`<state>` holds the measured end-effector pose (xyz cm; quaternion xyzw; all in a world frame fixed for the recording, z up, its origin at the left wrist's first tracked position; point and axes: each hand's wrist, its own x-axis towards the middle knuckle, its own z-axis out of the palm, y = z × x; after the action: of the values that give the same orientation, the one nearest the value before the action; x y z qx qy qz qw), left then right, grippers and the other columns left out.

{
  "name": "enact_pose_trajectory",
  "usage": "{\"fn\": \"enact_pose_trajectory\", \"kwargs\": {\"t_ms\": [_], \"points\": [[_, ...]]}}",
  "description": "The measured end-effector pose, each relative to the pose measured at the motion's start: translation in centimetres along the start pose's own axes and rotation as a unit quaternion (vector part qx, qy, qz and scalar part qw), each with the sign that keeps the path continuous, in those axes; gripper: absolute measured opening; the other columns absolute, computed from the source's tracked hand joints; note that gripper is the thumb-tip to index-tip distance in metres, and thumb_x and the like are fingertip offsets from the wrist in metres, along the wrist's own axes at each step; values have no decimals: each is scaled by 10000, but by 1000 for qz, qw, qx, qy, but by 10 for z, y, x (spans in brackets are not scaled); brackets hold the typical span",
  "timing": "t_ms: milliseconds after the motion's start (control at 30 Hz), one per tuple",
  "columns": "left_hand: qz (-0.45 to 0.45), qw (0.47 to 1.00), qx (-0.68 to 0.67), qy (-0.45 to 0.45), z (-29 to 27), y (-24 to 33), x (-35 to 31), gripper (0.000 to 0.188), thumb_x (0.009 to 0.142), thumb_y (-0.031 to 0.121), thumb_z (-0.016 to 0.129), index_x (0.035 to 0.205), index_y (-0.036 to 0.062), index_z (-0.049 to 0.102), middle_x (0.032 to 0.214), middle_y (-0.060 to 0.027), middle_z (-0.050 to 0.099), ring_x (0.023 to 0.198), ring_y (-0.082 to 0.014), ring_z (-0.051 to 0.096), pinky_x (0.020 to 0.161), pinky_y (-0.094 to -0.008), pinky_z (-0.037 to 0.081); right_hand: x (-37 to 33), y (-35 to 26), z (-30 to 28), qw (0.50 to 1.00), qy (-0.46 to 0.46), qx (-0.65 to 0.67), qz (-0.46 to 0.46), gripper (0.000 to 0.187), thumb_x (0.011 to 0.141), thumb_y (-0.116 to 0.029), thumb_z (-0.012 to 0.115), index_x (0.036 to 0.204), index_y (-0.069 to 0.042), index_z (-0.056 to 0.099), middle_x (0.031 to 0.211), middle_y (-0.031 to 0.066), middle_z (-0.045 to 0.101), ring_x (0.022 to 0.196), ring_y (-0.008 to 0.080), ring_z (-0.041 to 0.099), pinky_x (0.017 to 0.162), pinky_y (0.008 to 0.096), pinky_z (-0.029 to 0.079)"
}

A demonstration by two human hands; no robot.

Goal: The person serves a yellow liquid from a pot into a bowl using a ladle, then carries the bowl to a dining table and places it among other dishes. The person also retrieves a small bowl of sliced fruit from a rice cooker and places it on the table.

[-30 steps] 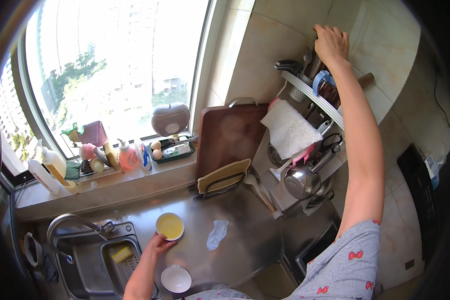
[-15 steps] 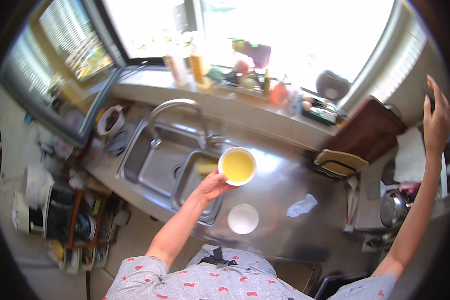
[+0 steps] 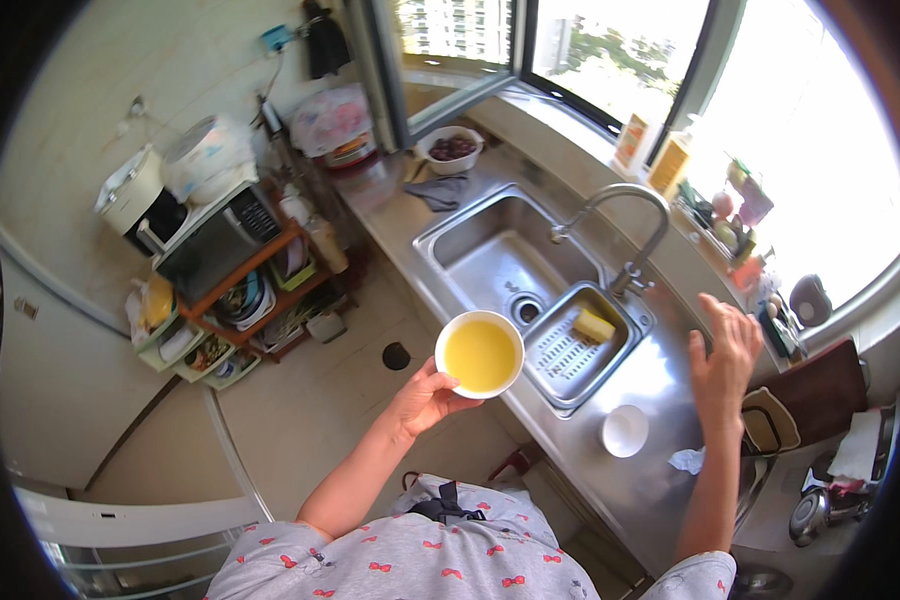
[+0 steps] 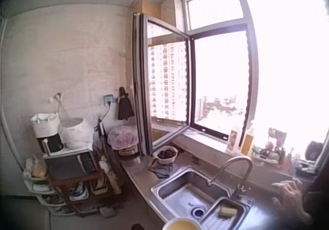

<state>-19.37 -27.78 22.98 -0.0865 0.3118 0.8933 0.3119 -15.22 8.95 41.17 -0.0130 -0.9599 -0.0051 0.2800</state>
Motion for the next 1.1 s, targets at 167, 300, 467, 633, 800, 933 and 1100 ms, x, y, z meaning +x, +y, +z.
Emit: {"fn": "enact_pose_trajectory", "kwargs": {"t_ms": [167,300,467,633,800,933,1100], "points": [[83,993,0,81,-75,47,-117,535,840,-23,567,1328,109,392,1244,-116,531,1121,-303,599,857,-497,591,-18,-152,58,989,-58,103,-84,466,749,-63,711,1197,-110,595,1124,93,629,1153,246,543,1094,439,294],[147,979,-5,141,-123,72,-194,610,826,-10,570,1392,117,382,1278,-129,534,1127,-328,600,867,-497,590,-38,-231,106,969,-107,154,-159,453,756,-113,720,1189,-101,587,1110,83,630,1103,257,549,1014,429,342],[216,951,-42,215,-164,92,-260,598,839,-6,551,1398,103,368,1279,-146,533,1111,-343,608,863,-475,596,-38,-277,177,955,-172,161,-179,437,788,-163,705,1203,-110,579,1156,88,616,1103,277,550,965,417,375],[273,927,-63,248,-188,115,-284,541,865,27,559,1378,55,392,1245,-162,561,1068,-323,636,850,-439,605,1,-310,261,945,-245,161,-146,471,810,-191,670,1257,-114,542,1178,124,605,1094,316,566,931,429,428],[295,913,-90,266,-205,146,-273,585,858,17,537,1412,68,356,1287,-163,540,1105,-328,619,866,-446,598,70,-328,365,936,-292,166,-107,553,842,-207,654,1348,-116,449,1275,166,537,1138,372,551,915,460,471],[328,893,-136,278,-203,179,-247,550,841,11,546,1369,-10,393,1252,-203,566,1086,-347,633,863,-449,602,140,-340,468,932,-308,180,-55,661,831,-225,679,1410,-158,368,1392,160,440,1144,397,560,896,485,485],[369,858,-191,300,-204,214,-212,538,848,15,549,1362,-28,397,1252,-218,567,1079,-354,638,873,-462,597,234,-317,618,924,-345,156,53,731,841,-229,671,1455,-146,284,1423,205,403,1199,421,522,960,489,458]]}}
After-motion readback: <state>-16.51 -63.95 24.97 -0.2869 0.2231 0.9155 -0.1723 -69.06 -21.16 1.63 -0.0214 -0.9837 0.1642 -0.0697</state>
